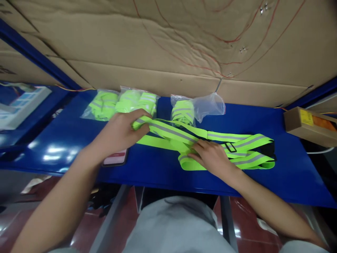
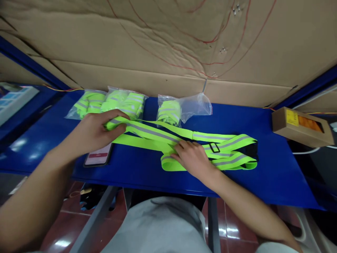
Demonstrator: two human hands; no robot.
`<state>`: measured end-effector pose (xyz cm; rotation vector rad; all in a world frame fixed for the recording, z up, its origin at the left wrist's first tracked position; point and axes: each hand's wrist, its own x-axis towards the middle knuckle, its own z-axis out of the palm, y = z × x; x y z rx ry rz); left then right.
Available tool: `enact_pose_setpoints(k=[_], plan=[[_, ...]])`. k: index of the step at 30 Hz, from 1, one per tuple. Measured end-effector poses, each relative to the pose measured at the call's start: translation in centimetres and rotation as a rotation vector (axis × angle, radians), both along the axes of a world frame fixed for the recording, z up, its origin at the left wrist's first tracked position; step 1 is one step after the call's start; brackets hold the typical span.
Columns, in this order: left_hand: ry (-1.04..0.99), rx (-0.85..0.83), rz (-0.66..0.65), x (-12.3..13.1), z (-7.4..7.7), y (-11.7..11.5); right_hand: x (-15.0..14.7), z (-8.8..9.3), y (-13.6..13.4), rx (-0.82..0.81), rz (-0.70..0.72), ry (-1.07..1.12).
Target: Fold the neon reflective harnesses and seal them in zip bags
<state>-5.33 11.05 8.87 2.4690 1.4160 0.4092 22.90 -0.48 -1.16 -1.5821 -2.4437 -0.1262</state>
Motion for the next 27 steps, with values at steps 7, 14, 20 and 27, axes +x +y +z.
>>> enact_pose_setpoints(k=[7, 14, 20, 27], plan=[[0.070, -0.249, -0.063, -2.2, -0.8, 2.8, 1.0, 0.6, 0.1, -0.242, -0.021, 0.149], [0.343, -0.212, -0.033, -2.1, -3.3, 5.0, 3.1, 1.8, 0.3, -0.404, -0.076, 0.212], [0.329, 0.376, -0.190, 3.4, -5.4, -2.6, 7.0, 4.7, -1.1, -0.270, 0.026, 0.407], [0.003, 0.345, -0.473, 9.2, -7.9, -9.4, 16.0, 4.1, -4.6, 0.066, -0.376, 0.234]])
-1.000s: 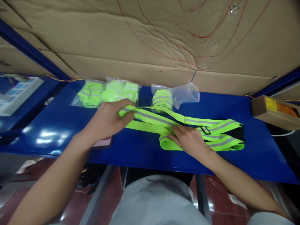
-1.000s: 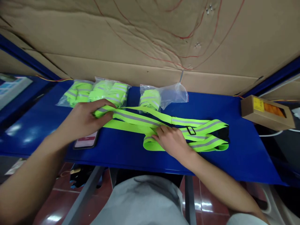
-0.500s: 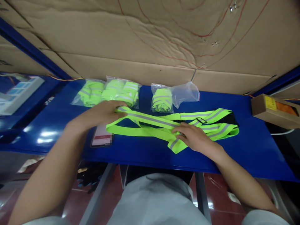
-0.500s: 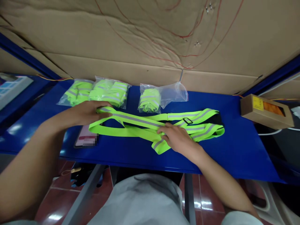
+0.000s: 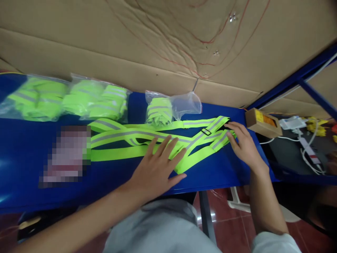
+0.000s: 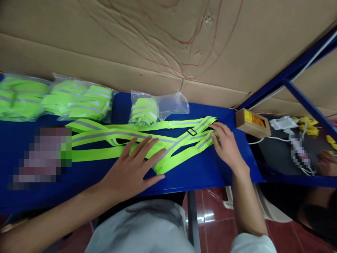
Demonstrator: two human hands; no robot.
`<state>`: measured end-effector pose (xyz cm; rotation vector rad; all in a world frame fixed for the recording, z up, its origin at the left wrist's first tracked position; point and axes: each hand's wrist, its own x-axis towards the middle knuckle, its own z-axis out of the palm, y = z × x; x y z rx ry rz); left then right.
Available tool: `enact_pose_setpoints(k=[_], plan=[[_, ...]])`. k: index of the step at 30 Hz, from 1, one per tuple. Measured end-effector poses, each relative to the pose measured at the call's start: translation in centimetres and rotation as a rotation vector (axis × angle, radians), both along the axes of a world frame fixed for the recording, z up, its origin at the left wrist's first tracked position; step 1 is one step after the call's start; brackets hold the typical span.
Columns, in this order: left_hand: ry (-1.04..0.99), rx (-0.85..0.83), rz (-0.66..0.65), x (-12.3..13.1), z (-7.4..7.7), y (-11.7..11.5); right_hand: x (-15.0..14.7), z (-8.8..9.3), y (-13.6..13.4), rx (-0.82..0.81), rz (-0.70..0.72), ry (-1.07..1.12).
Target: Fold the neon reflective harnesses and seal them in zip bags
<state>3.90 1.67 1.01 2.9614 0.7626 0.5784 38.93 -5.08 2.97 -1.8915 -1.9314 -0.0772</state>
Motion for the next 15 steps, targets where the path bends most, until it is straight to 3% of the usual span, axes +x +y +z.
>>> enact_pose_setpoints(k=[4, 7, 10, 13, 15], plan=[[0.054, -0.019, 0.021, 0.5, -1.7, 1.6, 2.6, -3.1, -1.8, -0.105, -0.112, -0.029], [0.044, -0.011, 0.058, -0.3, -1.9, 2.4, 2.9, -4.1, -3.3, -0.176, -0.111, 0.037], [0.037, -0.022, 0.160, -1.0, -1.1, 2.6, 3.0, -3.9, -4.6, -0.092, -0.143, 0.172], [-0.027, -0.106, 0.274, -0.8, 0.6, 3.2, 3.4, -3.7, -5.1, 0.049, -0.379, 0.307], [-0.146, -0.213, 0.293, -0.2, 1.8, 4.0, 3.6, -3.9, -4.8, 0.024, -0.500, 0.348]])
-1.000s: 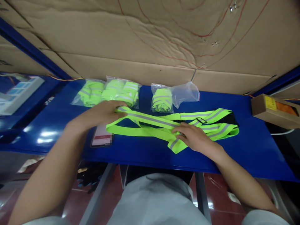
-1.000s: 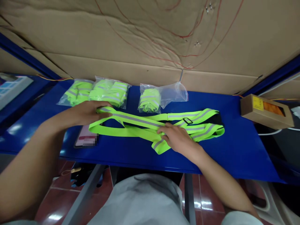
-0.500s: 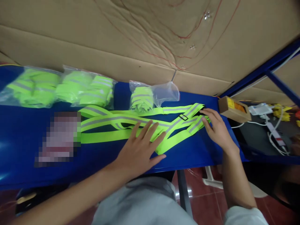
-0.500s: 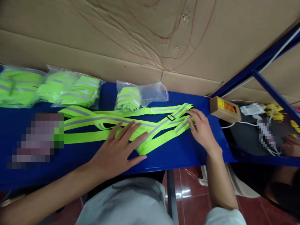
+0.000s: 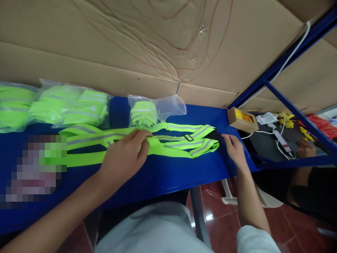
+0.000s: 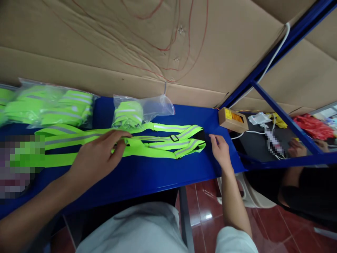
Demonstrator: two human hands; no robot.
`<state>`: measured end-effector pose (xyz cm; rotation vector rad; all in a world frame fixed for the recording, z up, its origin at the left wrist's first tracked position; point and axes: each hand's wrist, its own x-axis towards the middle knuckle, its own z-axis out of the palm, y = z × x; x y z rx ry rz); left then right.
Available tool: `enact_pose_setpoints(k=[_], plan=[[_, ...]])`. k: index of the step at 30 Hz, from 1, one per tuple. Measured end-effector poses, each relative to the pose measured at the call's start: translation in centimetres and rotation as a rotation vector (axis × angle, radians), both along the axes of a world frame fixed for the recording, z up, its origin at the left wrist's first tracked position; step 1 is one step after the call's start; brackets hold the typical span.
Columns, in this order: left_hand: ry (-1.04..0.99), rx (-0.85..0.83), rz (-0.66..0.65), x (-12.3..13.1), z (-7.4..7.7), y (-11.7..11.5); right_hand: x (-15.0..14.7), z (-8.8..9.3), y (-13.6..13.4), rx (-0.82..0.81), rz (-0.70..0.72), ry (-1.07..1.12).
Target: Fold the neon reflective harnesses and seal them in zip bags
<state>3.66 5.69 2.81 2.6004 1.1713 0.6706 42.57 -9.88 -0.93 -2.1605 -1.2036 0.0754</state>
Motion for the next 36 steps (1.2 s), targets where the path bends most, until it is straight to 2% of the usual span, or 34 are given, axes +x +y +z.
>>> enact_pose_setpoints(k=[2, 4, 7, 9, 11, 14, 16, 19, 21, 24, 26, 28, 30, 33, 36], plan=[[-0.163, -0.152, -0.012, 0.6, 1.0, 1.0, 0.1, -0.4, 0.7, -0.072, -0.008, 0.045], [-0.320, -0.393, -0.011, 1.0, 1.6, 2.1, 0.0, -0.7, 1.6, -0.126, 0.008, 0.098], [-0.537, -0.770, 0.060, 0.7, 1.3, 3.6, -0.2, -0.5, 2.6, -0.156, 0.034, 0.187], [-0.589, -0.831, 0.089, -0.1, 0.6, 4.3, -0.2, 0.1, 2.8, -0.138, 0.041, 0.253], [-0.526, -0.709, 0.080, -0.9, -0.4, 4.6, -0.3, 0.7, 2.5, -0.097, 0.030, 0.312], [-0.382, -0.542, -0.019, -1.7, -1.6, 4.2, -0.4, 1.5, 1.7, -0.046, 0.003, 0.351], [-0.316, -0.523, -0.097, -1.6, -2.1, 3.5, -0.6, 2.0, 1.1, -0.035, -0.008, 0.348], [-0.253, -0.459, -0.145, -1.4, -2.4, 2.7, -0.7, 2.4, 0.4, -0.047, -0.006, 0.333], [-0.201, -0.464, -0.192, -1.6, -2.7, 3.0, -0.4, 2.4, 0.0, -0.056, -0.006, 0.323], [-0.099, -0.474, -0.341, -2.5, -3.3, 4.4, 0.0, 2.1, -0.4, -0.070, -0.009, 0.322], [-0.072, -0.356, -0.397, -2.9, -3.8, 5.3, 0.1, 1.7, -0.7, -0.084, -0.005, 0.331], [-0.053, -0.179, -0.390, -2.9, -3.8, 5.2, 0.0, 1.3, -1.0, -0.093, -0.003, 0.336], [0.020, -0.033, -0.354, -2.1, -3.2, 3.7, -0.1, 1.0, -1.3, -0.088, -0.009, 0.330], [0.152, 0.105, -0.298, 1.0, -1.6, -1.5, -0.2, 0.7, -1.7, -0.068, -0.023, 0.309], [0.142, 0.161, -0.439, 6.1, -0.8, -7.7, -0.3, 0.5, -1.9, -0.053, -0.033, 0.303]])
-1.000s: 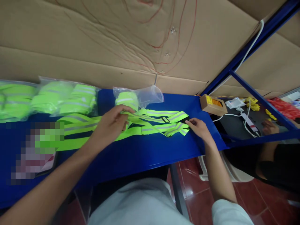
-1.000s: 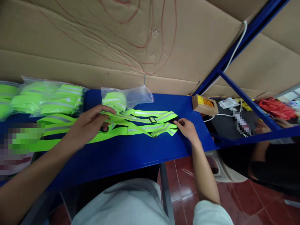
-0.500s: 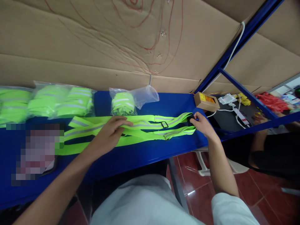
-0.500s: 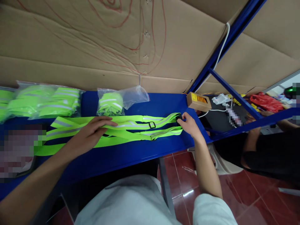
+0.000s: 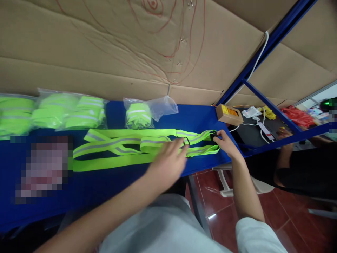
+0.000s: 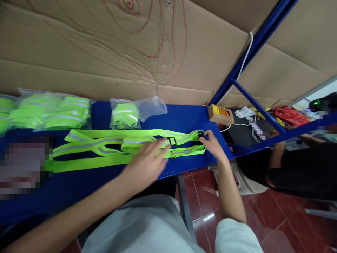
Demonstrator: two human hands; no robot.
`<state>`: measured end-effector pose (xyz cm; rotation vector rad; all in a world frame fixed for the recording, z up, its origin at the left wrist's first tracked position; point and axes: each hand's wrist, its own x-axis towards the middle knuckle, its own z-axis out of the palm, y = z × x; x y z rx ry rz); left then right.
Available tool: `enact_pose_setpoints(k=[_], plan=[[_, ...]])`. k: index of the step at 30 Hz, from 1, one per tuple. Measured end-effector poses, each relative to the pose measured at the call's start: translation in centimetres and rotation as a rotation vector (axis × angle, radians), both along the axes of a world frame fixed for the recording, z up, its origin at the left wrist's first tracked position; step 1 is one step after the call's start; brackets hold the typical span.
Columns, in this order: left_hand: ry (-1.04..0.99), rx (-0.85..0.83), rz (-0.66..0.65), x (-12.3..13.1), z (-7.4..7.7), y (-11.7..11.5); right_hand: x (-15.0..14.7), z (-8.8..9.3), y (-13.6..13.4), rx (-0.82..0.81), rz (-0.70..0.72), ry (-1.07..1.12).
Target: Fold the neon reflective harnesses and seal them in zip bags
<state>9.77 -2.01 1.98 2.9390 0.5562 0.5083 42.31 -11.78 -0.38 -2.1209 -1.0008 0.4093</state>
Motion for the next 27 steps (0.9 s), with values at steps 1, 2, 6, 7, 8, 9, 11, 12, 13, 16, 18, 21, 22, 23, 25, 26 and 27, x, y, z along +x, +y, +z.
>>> enact_pose_setpoints(k=[1, 2, 6, 7, 8, 9, 11, 12, 13, 16, 18, 21, 22, 23, 25, 26, 27], plan=[[-0.015, -0.012, -0.047, 1.9, -0.2, -1.6, -0.1, 0.0, 0.0, 0.004, -0.003, 0.001], [-0.020, -0.030, -0.081, 3.8, -0.5, -2.7, -0.1, -0.1, 0.0, 0.008, -0.001, 0.004], [0.105, -0.140, -0.067, 9.3, -3.0, -2.3, -0.5, 0.2, -0.4, -0.028, 0.067, 0.063], [0.128, -0.162, -0.045, 9.8, -3.6, -1.5, -0.5, 0.4, -0.6, -0.050, 0.089, 0.080], [0.146, -0.181, -0.033, 10.1, -4.2, -0.5, -0.4, 0.5, -0.8, -0.071, 0.103, 0.091], [0.159, -0.194, -0.034, 10.1, -4.6, 0.4, -0.4, 0.7, -1.0, -0.089, 0.108, 0.096], [0.172, -0.210, -0.062, 9.7, -5.2, 1.8, -0.3, 0.8, -1.3, -0.111, 0.096, 0.100], [0.174, -0.214, -0.076, 9.4, -5.4, 2.3, -0.2, 0.8, -1.3, -0.117, 0.083, 0.105], [0.170, -0.214, -0.085, 9.1, -5.6, 2.6, -0.3, 0.8, -1.2, -0.120, 0.070, 0.115], [0.142, -0.196, -0.085, 8.6, -5.8, 2.9, -0.8, 1.0, -1.0, -0.120, 0.043, 0.184], [0.118, -0.173, -0.081, 8.6, -5.7, 3.0, -1.3, 1.3, -0.9, -0.112, 0.039, 0.252], [0.072, -0.125, -0.081, 8.7, -5.5, 3.0, -2.0, 2.2, -1.0, -0.082, 0.043, 0.360], [0.055, -0.107, -0.084, 8.7, -5.4, 2.9, -2.1, 2.4, -1.1, -0.069, 0.047, 0.393], [0.039, -0.090, -0.088, 8.6, -5.4, 2.9, -2.2, 2.6, -1.2, -0.059, 0.051, 0.423], [0.010, -0.063, -0.096, 8.6, -5.2, 2.8, -2.1, 2.7, -1.4, -0.050, 0.056, 0.471], [0.000, -0.054, -0.098, 8.6, -5.1, 2.8, -2.0, 2.7, -1.4, -0.049, 0.055, 0.486], [-0.008, -0.048, -0.096, 8.6, -5.1, 2.8, -2.0, 2.5, -1.4, -0.047, 0.050, 0.493]])
